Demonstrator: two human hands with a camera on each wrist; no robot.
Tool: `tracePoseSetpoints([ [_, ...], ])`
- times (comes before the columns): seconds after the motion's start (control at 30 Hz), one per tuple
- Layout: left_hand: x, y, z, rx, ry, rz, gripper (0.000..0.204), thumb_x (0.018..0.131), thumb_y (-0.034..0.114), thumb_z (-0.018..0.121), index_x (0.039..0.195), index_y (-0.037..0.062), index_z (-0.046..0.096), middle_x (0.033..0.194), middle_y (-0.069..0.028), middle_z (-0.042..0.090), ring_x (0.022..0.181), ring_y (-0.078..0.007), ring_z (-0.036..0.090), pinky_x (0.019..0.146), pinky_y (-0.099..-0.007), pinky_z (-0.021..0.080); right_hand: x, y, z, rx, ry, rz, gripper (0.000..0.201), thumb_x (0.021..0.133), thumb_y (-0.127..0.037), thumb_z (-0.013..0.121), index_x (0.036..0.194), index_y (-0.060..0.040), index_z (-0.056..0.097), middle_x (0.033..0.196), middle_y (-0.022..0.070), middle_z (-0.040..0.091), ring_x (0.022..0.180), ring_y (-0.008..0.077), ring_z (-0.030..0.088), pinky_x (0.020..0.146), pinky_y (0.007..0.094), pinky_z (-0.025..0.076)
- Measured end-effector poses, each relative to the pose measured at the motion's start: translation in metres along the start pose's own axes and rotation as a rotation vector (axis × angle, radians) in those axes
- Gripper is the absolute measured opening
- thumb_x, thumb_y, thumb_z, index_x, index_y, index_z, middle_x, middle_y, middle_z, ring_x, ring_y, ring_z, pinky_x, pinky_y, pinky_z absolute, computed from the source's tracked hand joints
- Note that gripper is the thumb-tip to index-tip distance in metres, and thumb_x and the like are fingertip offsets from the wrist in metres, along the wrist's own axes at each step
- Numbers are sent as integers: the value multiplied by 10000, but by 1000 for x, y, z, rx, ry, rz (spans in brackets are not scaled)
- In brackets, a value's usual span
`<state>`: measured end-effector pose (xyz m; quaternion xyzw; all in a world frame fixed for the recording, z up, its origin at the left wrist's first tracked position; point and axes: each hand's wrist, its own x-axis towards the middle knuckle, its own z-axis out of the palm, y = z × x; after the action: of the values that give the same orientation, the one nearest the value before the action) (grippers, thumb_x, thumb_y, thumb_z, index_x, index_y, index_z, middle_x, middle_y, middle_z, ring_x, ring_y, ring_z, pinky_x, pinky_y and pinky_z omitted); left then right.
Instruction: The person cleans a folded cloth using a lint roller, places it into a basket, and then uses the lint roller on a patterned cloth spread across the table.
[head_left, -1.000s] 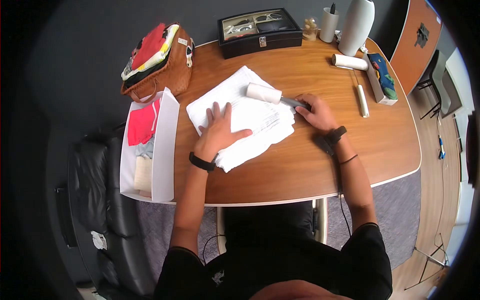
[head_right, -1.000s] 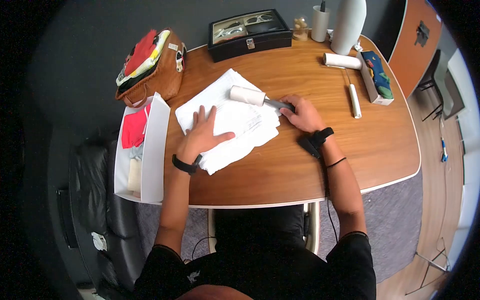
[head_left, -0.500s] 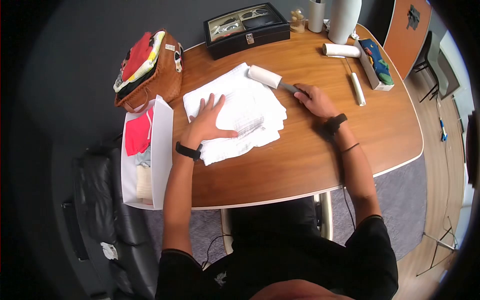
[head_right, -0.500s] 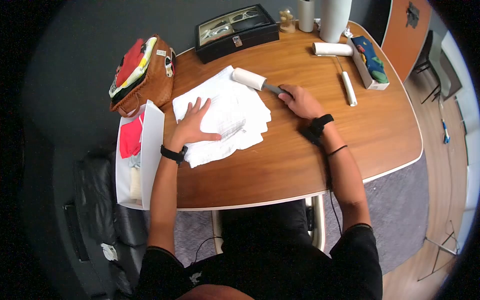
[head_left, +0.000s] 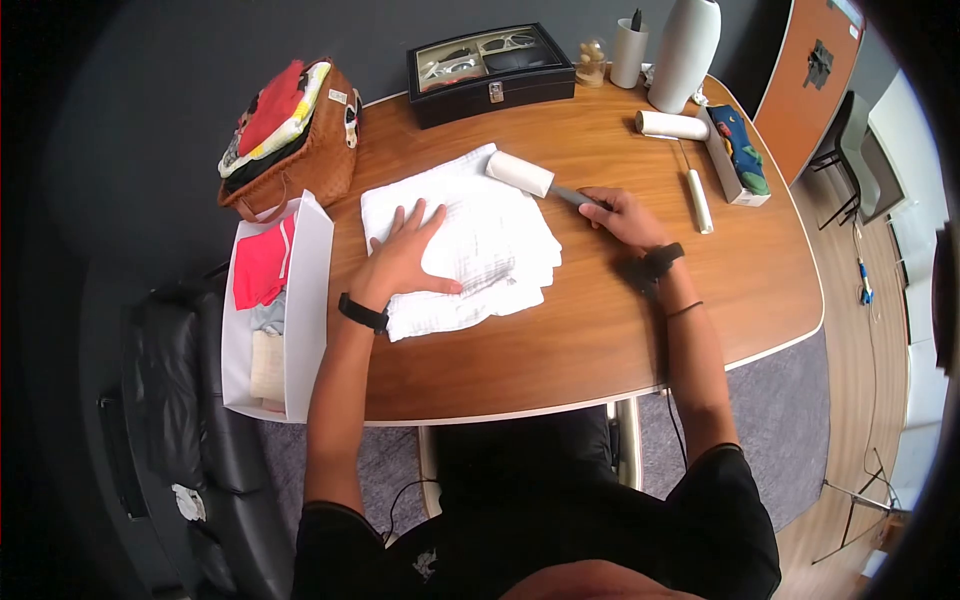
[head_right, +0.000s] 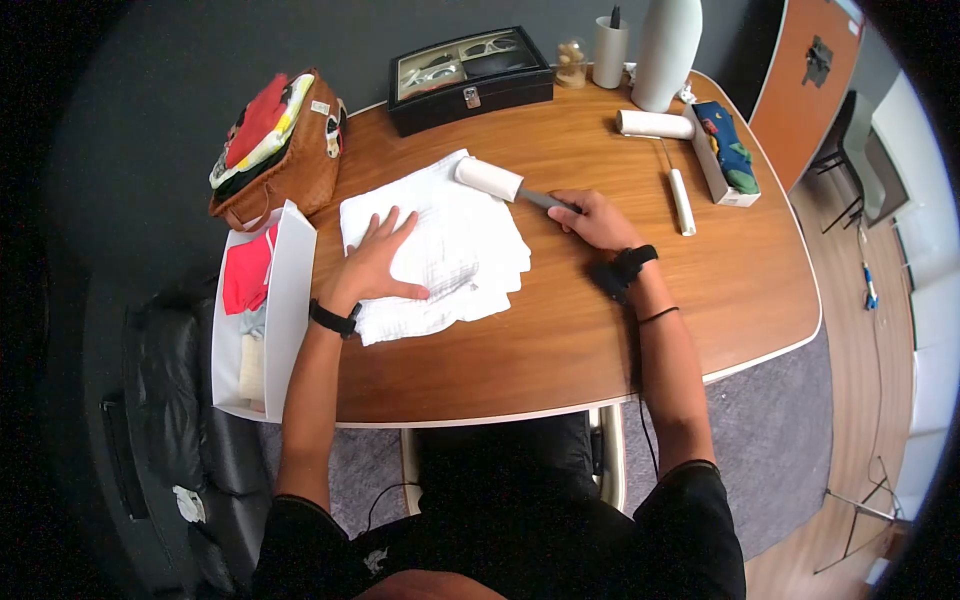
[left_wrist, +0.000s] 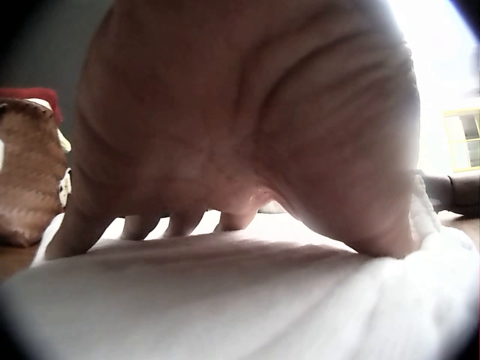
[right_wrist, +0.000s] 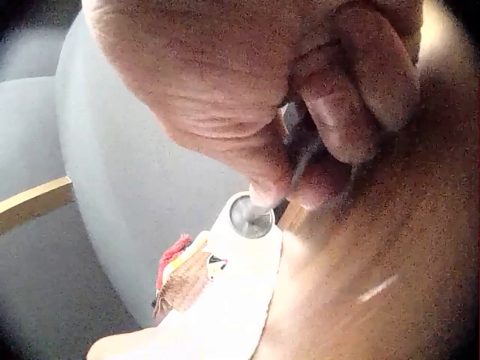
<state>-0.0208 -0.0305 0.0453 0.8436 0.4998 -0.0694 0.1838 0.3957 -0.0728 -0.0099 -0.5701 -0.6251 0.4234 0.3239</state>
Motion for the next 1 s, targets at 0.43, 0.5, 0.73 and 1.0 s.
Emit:
tracePoseSetpoints([
  [0.43,-4,0,4,-12,33,-7,1479,576,713,991,1758,194,271,1833,-232,123,1671,-535,75,1149,-893,241,-4,-11,1,70,-164,34,447,1061,-394,755,1356,-60,784,719,-63,538,710,78,477,644,290,398],
  [0.5,-4,1,3,-8,31,-8,1479,577,713,991,1759,195,269,1834,-230,124,1672,-533,73,1151,-893,238,-1,-13,6,39,-86,40,408,1072,-361,743,1347,-63,787,752,-64,572,719,66,491,647,276,402],
  [0.73,-5,5,-1,11,-14,-33,1463,630,684,982,1778,219,205,1843,-226,85,1688,-495,31,1178,-870,214,-11,-7,-5,215,-421,-17,397,1032,-246,806,1387,-74,773,1023,-24,790,851,60,612,754,242,489],
  [1.0,-4,6,0,32,-13,-32,1461,635,696,976,1778,214,205,1842,-225,88,1691,-486,40,1183,-865,215,-5,-13,-2,110,-236,104,457,1058,-415,757,1392,-103,774,825,-36,676,746,86,561,679,278,457],
])
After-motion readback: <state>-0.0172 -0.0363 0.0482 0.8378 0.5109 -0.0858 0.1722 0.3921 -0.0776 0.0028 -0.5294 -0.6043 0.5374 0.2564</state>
